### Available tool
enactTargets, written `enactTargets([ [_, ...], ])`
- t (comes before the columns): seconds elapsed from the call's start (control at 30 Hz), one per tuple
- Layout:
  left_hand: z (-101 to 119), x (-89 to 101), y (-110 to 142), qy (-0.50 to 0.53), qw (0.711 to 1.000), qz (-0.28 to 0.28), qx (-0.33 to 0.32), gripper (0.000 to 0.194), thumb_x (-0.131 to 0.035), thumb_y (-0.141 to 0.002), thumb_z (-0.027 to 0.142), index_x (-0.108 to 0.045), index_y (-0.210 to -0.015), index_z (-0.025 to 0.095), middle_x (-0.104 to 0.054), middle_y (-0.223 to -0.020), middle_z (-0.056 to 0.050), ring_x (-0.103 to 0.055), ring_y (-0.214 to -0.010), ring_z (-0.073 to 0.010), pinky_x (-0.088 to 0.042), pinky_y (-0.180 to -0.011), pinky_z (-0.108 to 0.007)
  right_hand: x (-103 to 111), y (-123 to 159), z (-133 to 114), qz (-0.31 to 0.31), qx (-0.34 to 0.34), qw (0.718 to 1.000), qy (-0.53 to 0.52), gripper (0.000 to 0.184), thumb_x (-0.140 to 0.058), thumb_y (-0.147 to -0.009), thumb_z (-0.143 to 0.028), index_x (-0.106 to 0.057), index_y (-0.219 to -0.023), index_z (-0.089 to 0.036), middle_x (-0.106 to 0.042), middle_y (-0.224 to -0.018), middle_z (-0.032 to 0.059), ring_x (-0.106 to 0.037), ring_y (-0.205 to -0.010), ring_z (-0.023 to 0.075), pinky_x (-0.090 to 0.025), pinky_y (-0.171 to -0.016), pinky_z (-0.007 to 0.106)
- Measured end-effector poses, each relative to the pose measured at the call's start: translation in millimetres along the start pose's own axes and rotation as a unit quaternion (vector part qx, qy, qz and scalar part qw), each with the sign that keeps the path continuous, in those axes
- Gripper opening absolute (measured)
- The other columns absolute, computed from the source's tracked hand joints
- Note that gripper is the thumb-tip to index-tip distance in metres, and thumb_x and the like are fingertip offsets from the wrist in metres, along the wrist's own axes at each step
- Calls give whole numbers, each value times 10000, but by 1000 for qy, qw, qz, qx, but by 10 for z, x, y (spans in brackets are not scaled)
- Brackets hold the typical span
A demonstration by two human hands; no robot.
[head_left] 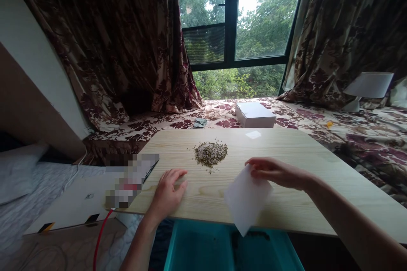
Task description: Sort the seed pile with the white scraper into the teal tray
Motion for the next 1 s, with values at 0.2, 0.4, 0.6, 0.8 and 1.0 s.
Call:
enactTargets([
  [0.2, 14, 3, -5, 0, 1000, 2, 2, 262, -528, -809, 262, -666, -1024, 205, -671, -1065, -70, -590, -1071, -229, -439, -1006, -442, 408, 88, 189, 226, 50, 970, -68, 431, -741, -629, -520, -641, -867, -176, -689, -753, 53, -615, -667, 175, -466, -578, 275],
  [0.4, 4, -2, 2, 1, 1000, -1, 1, 261, -527, -813, 261, -661, -1029, 202, -670, -1080, -73, -584, -1078, -232, -431, -1011, -446, 525, -1, 388, 323, 29, 943, -74, 338, -718, -615, -412, -653, -840, -168, -711, -776, 72, -634, -663, 182, -496, -556, 277],
  [0.6, 6, 4, 3, -2, 1000, 4, -1, 253, -535, -808, 257, -662, -1021, 207, -673, -1083, -69, -589, -1076, -231, -432, -1011, -438, 474, -90, 452, 332, 16, 941, -67, 301, -672, -629, -355, -647, -861, -164, -729, -819, 91, -636, -647, 173, -488, -523, 260],
  [0.8, 5, -4, 1, 0, 1000, -1, 2, 258, -533, -807, 262, -661, -1025, 207, -673, -1094, -69, -584, -1085, -234, -421, -1020, -445, 371, -89, 370, 309, 18, 948, -72, 306, -664, -635, -361, -650, -864, -159, -729, -830, 95, -641, -656, 174, -482, -520, 255],
  [1.0, 12, -1, 2, 2, 1000, -3, 6, 263, -533, -807, 260, -659, -1033, 209, -671, -1099, -68, -580, -1098, -239, -417, -1024, -446, 415, -136, 315, 336, 39, 940, -50, 249, -637, -665, -338, -641, -847, -169, -713, -791, 78, -648, -690, 189, -492, -538, 269],
])
Point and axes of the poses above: each hand's wrist, its own y-axis away from the middle knuckle, its own x-axis out of the back of the hand, z = x × y, the point moved 9 cm from there along -y, towards the middle knuckle
